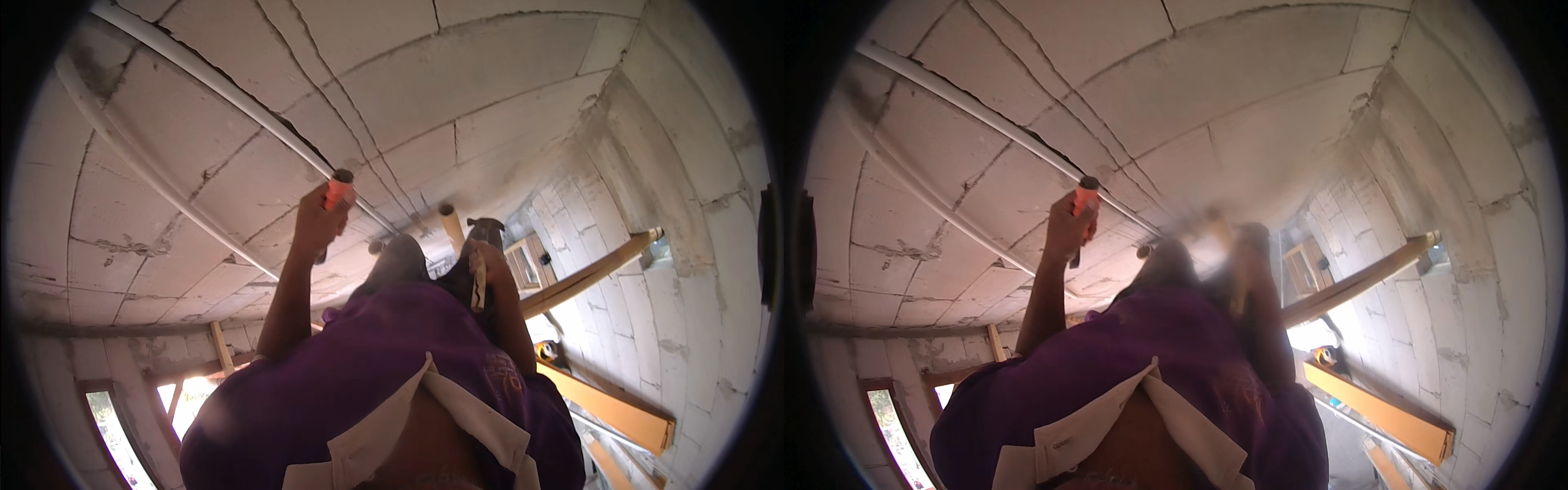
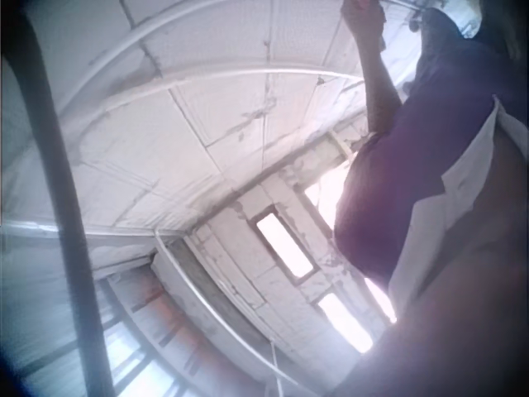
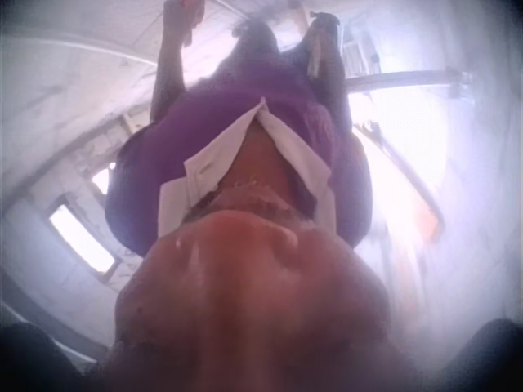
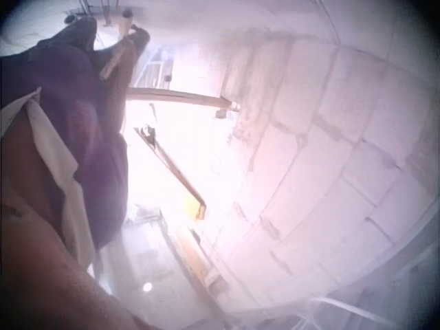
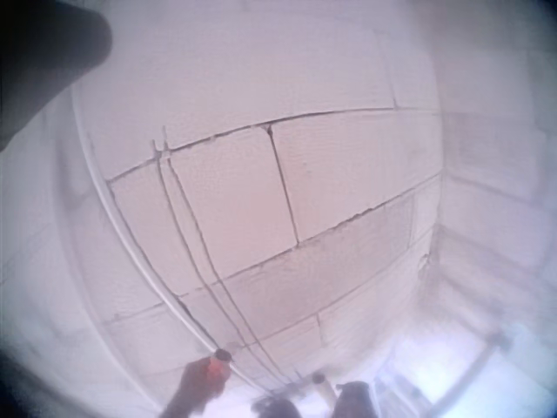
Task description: The person uses a hammer and a chisel to create a groove in a white tiled ceiling. They repeatedly strike the chisel to chip away the surface material along a line, likely to embed a white conduit pipe. The person works methodically, moving the chisel and hammering to extend the groove.
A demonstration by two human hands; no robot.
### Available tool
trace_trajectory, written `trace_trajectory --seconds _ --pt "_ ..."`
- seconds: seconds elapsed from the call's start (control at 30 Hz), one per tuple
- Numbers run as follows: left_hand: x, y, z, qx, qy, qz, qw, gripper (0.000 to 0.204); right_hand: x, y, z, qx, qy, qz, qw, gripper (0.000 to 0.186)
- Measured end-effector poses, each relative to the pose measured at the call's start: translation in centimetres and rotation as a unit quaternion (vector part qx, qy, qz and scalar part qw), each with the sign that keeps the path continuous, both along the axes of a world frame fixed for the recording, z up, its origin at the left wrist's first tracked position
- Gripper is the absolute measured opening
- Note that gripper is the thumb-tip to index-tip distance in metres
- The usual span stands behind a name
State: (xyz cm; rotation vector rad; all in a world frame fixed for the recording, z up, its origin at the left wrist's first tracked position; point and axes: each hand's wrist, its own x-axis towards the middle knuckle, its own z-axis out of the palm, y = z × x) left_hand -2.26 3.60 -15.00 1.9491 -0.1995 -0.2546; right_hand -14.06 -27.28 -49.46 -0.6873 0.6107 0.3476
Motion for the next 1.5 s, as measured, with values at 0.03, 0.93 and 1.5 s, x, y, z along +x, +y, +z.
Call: trace_trajectory --seconds 0.03,0.93,1.5 --pt "0.0 0.6 -0.2 -0.003 -0.005 0.011 1.0 0.026 -0.4 0.2 2.6 0.038 0.011 0.011 0.999 0.026" --pt "0.4 2.5 6.8 -0.213 -0.122 0.055 0.968 0.054 -0.5 -0.9 1.1 0.066 -0.004 0.019 0.998 0.02" --pt "0.2 1.8 9.1 -0.131 -0.085 0.023 0.988 0.059 2.4 -0.3 2.0 0.041 -0.019 0.022 0.999 0.021"
